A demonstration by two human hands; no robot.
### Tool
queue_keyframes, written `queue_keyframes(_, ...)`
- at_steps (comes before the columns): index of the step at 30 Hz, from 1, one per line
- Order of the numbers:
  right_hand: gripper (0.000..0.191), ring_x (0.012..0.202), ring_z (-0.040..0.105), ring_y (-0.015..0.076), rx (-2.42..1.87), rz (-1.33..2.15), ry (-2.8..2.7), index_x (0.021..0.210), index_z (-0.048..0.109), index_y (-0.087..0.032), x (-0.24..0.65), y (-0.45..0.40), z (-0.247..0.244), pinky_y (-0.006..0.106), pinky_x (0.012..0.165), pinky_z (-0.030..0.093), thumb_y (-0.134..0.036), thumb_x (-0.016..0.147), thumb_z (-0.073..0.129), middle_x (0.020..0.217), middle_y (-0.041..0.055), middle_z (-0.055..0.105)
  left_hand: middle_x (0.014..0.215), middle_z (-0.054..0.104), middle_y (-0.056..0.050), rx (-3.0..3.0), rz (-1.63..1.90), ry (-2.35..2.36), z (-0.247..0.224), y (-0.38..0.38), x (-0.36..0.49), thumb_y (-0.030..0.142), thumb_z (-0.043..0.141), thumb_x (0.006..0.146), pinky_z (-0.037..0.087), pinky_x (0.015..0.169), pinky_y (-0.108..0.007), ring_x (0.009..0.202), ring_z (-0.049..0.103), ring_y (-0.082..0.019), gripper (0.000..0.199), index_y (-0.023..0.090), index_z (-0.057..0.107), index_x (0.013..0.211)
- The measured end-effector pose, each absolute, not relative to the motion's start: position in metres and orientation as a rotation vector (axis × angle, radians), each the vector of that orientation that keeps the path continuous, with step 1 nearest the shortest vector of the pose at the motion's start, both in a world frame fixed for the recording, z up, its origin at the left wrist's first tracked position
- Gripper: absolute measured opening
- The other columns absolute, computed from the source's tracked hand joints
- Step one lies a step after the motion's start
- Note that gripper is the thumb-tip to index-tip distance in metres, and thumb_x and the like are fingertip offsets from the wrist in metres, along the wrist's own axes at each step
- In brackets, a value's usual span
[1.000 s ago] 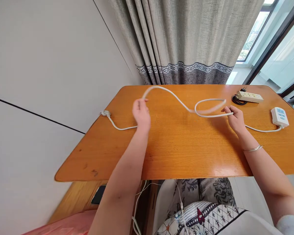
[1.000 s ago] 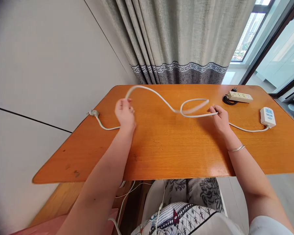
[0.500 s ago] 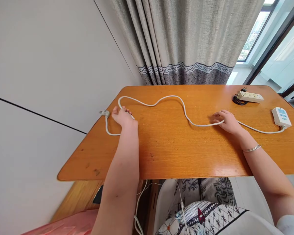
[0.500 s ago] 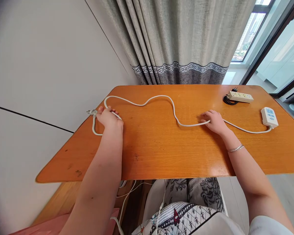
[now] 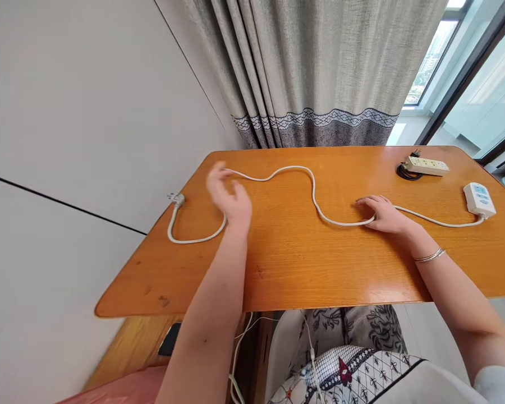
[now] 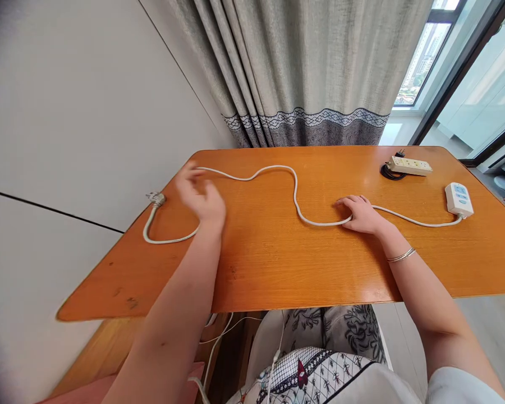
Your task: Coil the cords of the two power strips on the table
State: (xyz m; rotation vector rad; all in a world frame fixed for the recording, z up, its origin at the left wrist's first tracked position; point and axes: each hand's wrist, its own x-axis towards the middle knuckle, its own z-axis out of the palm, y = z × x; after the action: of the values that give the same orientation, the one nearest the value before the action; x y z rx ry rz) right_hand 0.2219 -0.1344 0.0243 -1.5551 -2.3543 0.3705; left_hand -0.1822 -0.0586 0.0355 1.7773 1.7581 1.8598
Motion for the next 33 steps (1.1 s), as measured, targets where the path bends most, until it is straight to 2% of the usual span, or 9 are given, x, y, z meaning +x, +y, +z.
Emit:
queue_keyframes(3, 0.035, 0.11, 0.066, 0.0319, -1.551, 0.374, -2.259, 0.115, 0.07, -0.021, 0.216, -0.134, 0.024, 0.052, 0.1, 0.049, -0.04, 0.085, 0.066, 0.116, 0.0134, 0.072, 0.138, 0.063, -0.012, 2.452, 1.273, 1.343, 0.023, -0.073, -0.136, 0.009, 0.048, 0.088, 0.038, 0.119, -0.051, 0.135, 0.055, -0.026, 0.031, 0.02, 0.061, 0.114)
queue_keyframes(7, 0.029, 0.087, 0.068, 0.0234, -1.432, 0.479, -2.177, 0.104, 0.073, -0.021, 0.205, -0.136, 0.023, 0.038, 0.082, 0.054, -0.043, 0.091, 0.062, 0.099, 0.0103, 0.073, 0.156, 0.05, -0.014, 2.811, 0.633, 0.838, 0.011, -0.095, -0.087, 0.016, 0.054, 0.091, 0.033, 0.123, -0.053, 0.149, 0.042, -0.027, 0.049, 0.018, 0.055, 0.139)
queue_keyframes(9, 0.03, 0.084, 0.067, 0.0225, -1.385, 0.491, -2.173, 0.104, 0.073, -0.021, 0.201, -0.137, 0.024, 0.036, 0.078, 0.053, -0.045, 0.09, 0.062, 0.096, 0.0096, 0.073, 0.147, 0.06, -0.012, 2.842, 0.494, 0.774, 0.008, -0.099, -0.077, 0.018, 0.053, 0.094, 0.033, 0.124, -0.053, 0.144, 0.048, -0.026, 0.041, 0.019, 0.059, 0.135)
queue_keyframes(12, 0.03, 0.083, 0.065, 0.0224, -1.37, 0.473, -2.223, 0.108, 0.074, -0.02, 0.202, -0.137, 0.025, 0.035, 0.077, 0.051, -0.04, 0.091, 0.061, 0.094, 0.0098, 0.071, 0.113, 0.073, -0.009, 2.886, 0.404, 0.829, 0.01, -0.096, -0.081, 0.021, 0.048, 0.098, 0.04, 0.118, -0.051, 0.116, 0.066, -0.024, 0.025, 0.02, 0.069, 0.11)
queue_keyframes(16, 0.026, 0.096, 0.064, 0.0288, -1.526, 0.181, -2.317, 0.105, 0.077, -0.019, 0.22, -0.131, 0.027, 0.043, 0.091, 0.05, -0.027, 0.092, 0.056, 0.101, 0.0141, 0.069, 0.094, 0.068, -0.01, 2.894, 0.391, 1.081, 0.015, -0.087, -0.095, 0.026, 0.043, 0.101, 0.054, 0.089, -0.043, 0.093, 0.066, -0.025, 0.027, 0.019, 0.07, 0.099)
queue_keyframes(19, 0.024, 0.102, 0.062, 0.0325, -1.851, -0.038, -2.222, 0.102, 0.078, -0.02, 0.239, -0.126, 0.03, 0.046, 0.092, 0.049, -0.029, 0.092, 0.058, 0.106, 0.0168, 0.068, 0.091, 0.068, -0.009, 2.877, 0.384, 1.219, 0.017, -0.087, -0.097, 0.03, 0.042, 0.103, 0.051, 0.08, -0.038, 0.09, 0.065, -0.025, 0.029, 0.02, 0.069, 0.101)
queue_keyframes(24, 0.032, 0.096, 0.067, 0.0316, -2.354, 0.049, -1.897, 0.113, 0.071, -0.018, 0.263, -0.119, 0.03, 0.04, 0.078, 0.05, -0.039, 0.099, 0.051, 0.107, 0.0175, 0.072, 0.098, 0.069, -0.011, 2.791, 0.232, 1.418, 0.021, -0.093, -0.088, 0.036, 0.042, 0.104, 0.049, 0.076, -0.036, 0.094, 0.067, -0.027, 0.033, 0.018, 0.068, 0.111)
queue_keyframes(29, 0.037, 0.106, 0.066, 0.0328, -2.403, -0.027, -1.76, 0.116, 0.067, -0.012, 0.27, -0.108, 0.027, 0.041, 0.089, 0.05, -0.039, 0.1, 0.049, 0.118, 0.0214, 0.069, 0.115, 0.068, -0.015, 2.722, 0.269, 1.432, 0.024, -0.098, -0.086, 0.037, 0.045, 0.104, 0.051, 0.088, -0.039, 0.108, 0.065, -0.029, 0.04, 0.014, 0.06, 0.133)
queue_keyframes(33, 0.04, 0.114, 0.064, 0.0346, -2.414, -0.054, -1.637, 0.126, 0.063, -0.008, 0.274, -0.107, 0.029, 0.042, 0.096, 0.049, -0.032, 0.1, 0.044, 0.131, 0.025, 0.059, 0.114, 0.068, -0.014, 2.73, 0.292, 1.391, 0.025, -0.1, -0.084, 0.03, 0.042, 0.104, 0.05, 0.091, -0.038, 0.109, 0.064, -0.027, 0.035, 0.013, 0.063, 0.126)
